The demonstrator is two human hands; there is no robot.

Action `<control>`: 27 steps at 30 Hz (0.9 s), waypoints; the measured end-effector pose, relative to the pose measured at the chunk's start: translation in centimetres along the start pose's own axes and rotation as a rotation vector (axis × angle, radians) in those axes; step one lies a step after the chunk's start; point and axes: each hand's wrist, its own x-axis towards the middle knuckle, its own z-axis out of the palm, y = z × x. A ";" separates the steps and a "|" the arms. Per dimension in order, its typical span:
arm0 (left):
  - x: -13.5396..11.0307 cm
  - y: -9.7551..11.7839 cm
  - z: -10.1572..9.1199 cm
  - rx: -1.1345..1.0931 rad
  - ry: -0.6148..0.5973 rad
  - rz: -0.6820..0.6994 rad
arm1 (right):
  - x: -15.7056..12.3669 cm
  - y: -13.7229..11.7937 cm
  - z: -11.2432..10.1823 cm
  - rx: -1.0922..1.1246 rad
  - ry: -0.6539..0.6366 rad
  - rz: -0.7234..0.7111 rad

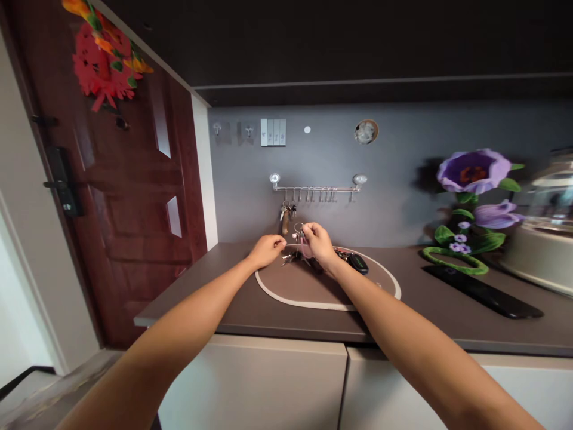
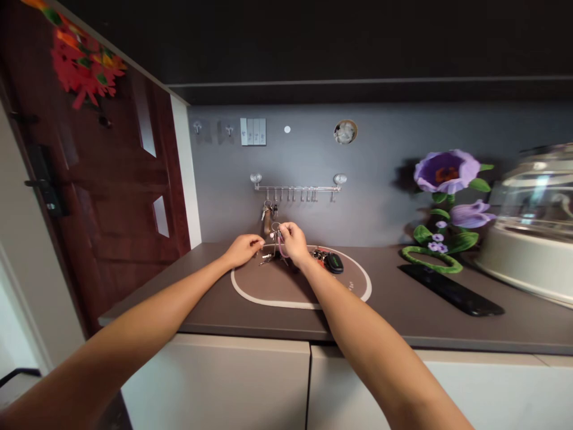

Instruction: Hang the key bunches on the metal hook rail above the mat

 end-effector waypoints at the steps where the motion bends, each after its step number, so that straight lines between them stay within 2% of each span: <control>1: 0.0 -0.1 0.1 0.006 0.009 0.004 | 0.1 -0.1 0.0 0.020 0.008 0.018; 6: 0.0 -0.2 0.3 0.031 0.018 0.049 | 1.1 -1.0 -0.2 0.125 0.050 0.075; 13: -0.1 0.3 0.4 0.090 -0.007 0.059 | 4.8 -2.0 -0.5 0.131 0.139 0.048; 22: 0.1 -0.1 0.6 0.142 -0.001 0.091 | 8.7 -2.6 1.3 0.210 0.258 0.177; 27: 0.2 -0.2 0.5 0.154 -0.006 0.100 | 9.8 -2.2 2.0 0.111 0.363 0.225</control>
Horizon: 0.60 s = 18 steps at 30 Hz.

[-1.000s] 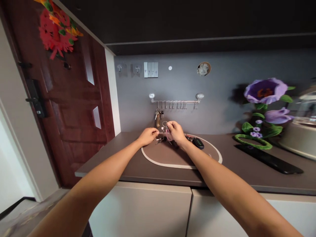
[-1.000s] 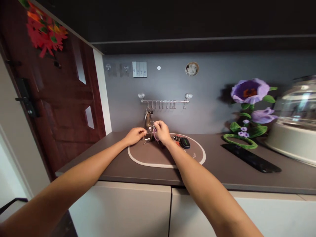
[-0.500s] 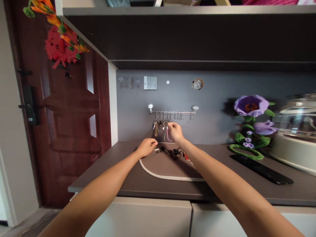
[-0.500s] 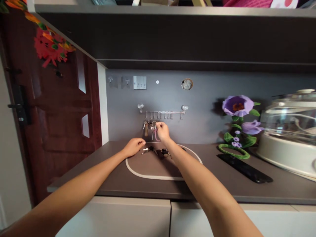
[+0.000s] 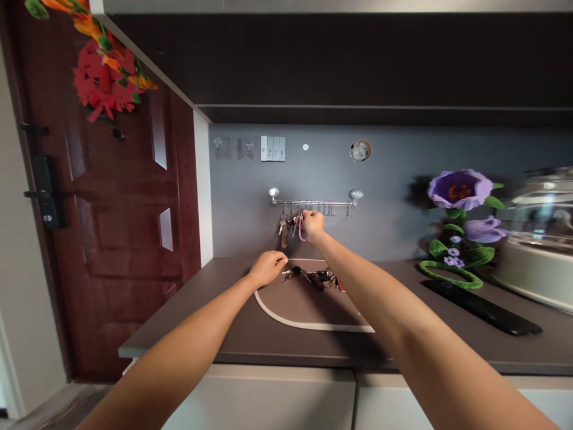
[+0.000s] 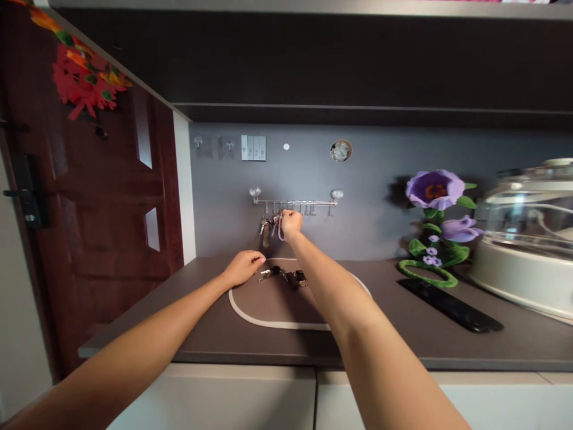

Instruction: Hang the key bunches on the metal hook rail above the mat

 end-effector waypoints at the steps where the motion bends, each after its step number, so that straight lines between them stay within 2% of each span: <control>1: 0.0 0.0 0.0 0.002 -0.001 0.001 | 0.2 0.2 0.1 -0.024 0.024 -0.001; 9: 0.1 -0.1 0.0 0.017 -0.013 0.007 | 1.0 1.7 0.3 -0.063 0.051 0.037; 18: 0.0 -0.5 0.1 0.022 -0.032 0.019 | 0.2 2.3 -0.2 0.117 -0.077 0.118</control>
